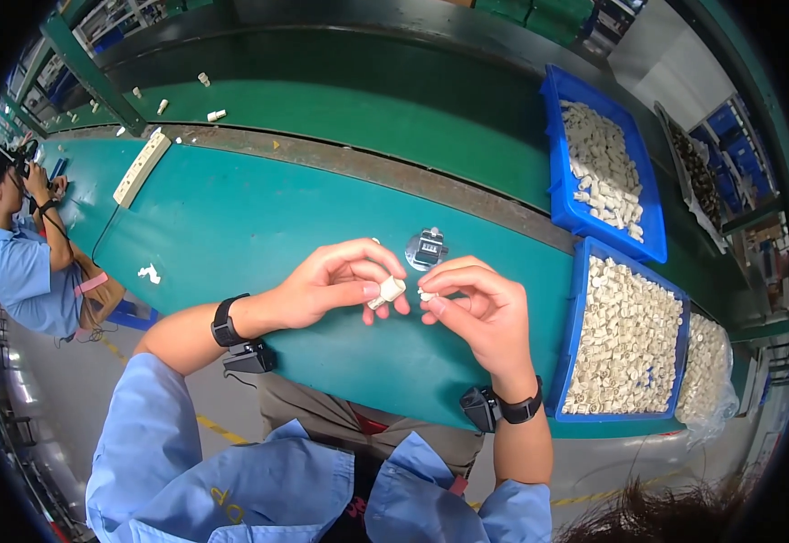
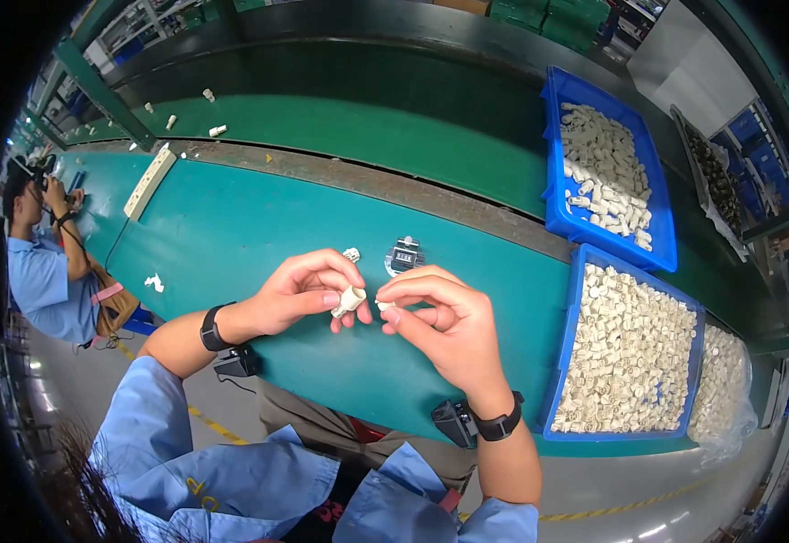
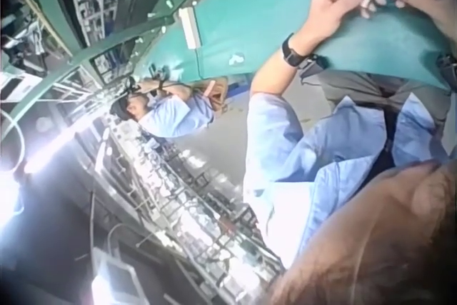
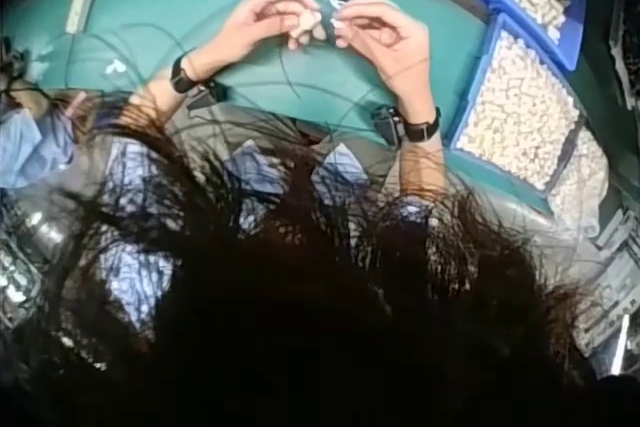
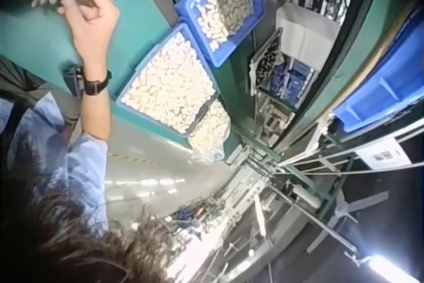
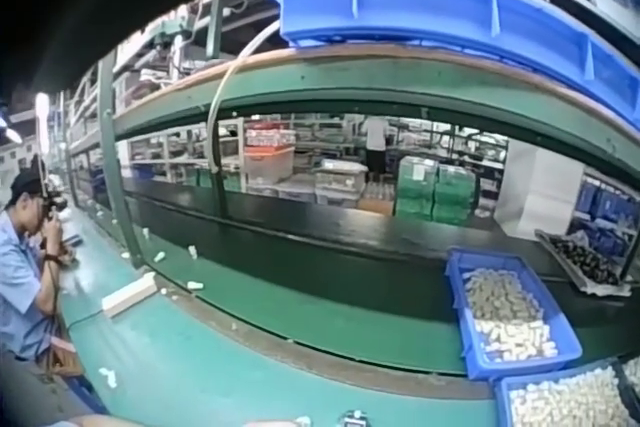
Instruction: The person picks up a white plastic housing and a cap from the table, fits them together by hand, and sets the assembly down, repeating this process multiple times.
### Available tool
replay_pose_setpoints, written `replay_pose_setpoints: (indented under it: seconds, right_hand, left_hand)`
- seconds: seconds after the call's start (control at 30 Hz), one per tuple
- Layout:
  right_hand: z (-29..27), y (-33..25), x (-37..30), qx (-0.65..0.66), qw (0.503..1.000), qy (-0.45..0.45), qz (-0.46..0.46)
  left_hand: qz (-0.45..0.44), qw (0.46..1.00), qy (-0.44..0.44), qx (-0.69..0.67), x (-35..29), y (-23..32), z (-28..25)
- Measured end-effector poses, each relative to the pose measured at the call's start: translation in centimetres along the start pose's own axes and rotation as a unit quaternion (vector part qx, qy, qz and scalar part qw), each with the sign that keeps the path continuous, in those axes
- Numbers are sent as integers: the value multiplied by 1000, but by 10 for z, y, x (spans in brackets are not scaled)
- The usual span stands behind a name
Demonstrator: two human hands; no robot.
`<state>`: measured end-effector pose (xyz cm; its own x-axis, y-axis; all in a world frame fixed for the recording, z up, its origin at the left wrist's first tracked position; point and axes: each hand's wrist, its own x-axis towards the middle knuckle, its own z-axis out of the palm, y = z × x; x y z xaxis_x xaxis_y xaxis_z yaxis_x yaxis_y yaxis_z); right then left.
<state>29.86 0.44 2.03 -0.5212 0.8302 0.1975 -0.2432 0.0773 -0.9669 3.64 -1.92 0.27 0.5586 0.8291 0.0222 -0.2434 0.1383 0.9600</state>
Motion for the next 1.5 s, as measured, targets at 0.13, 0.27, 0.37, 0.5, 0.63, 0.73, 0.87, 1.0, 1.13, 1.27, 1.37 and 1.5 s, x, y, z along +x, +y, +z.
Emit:
replay_pose_setpoints:
  seconds: [0.13,0.27,0.37,0.5,0.63,0.73,0.87,1.0,1.13,1.27,1.37,1.5]
  right_hand:
    - [4,-6,0,52,994,56,74]
    - [7,-3,-1,34,997,54,38]
    - [10,-1,-2,15,999,47,6]
    - [8,1,-1,-15,1000,27,-6]
    - [8,2,-2,-35,999,17,-12]
    - [9,1,-2,-49,999,12,-14]
    - [13,0,-3,-63,998,8,-5]
    - [14,8,-3,-52,999,14,5]
    - [13,8,-1,-74,997,1,-4]
    - [3,5,1,-129,991,-23,-15]
    - [-8,-3,0,-148,988,-34,-26]
    - [-1,-18,-1,-117,990,-69,48]
  left_hand:
    - [-29,999,-4,-38,-1,3,1]
    - [-56,993,-28,-100,-1,-2,0]
    - [-78,986,-61,-132,1,-4,0]
    - [-97,975,-86,-179,3,-7,-1]
    - [-114,967,-91,-207,3,-8,-1]
    - [-124,963,-94,-219,1,-7,-2]
    - [-132,960,-98,-227,-3,-8,-2]
    - [-131,963,-91,-218,-4,-10,-4]
    - [-130,965,-91,-209,-2,-9,-4]
    - [-135,965,-105,-201,11,-15,-4]
    - [-122,961,-141,-206,26,-15,1]
    - [-142,964,-116,-193,15,10,7]
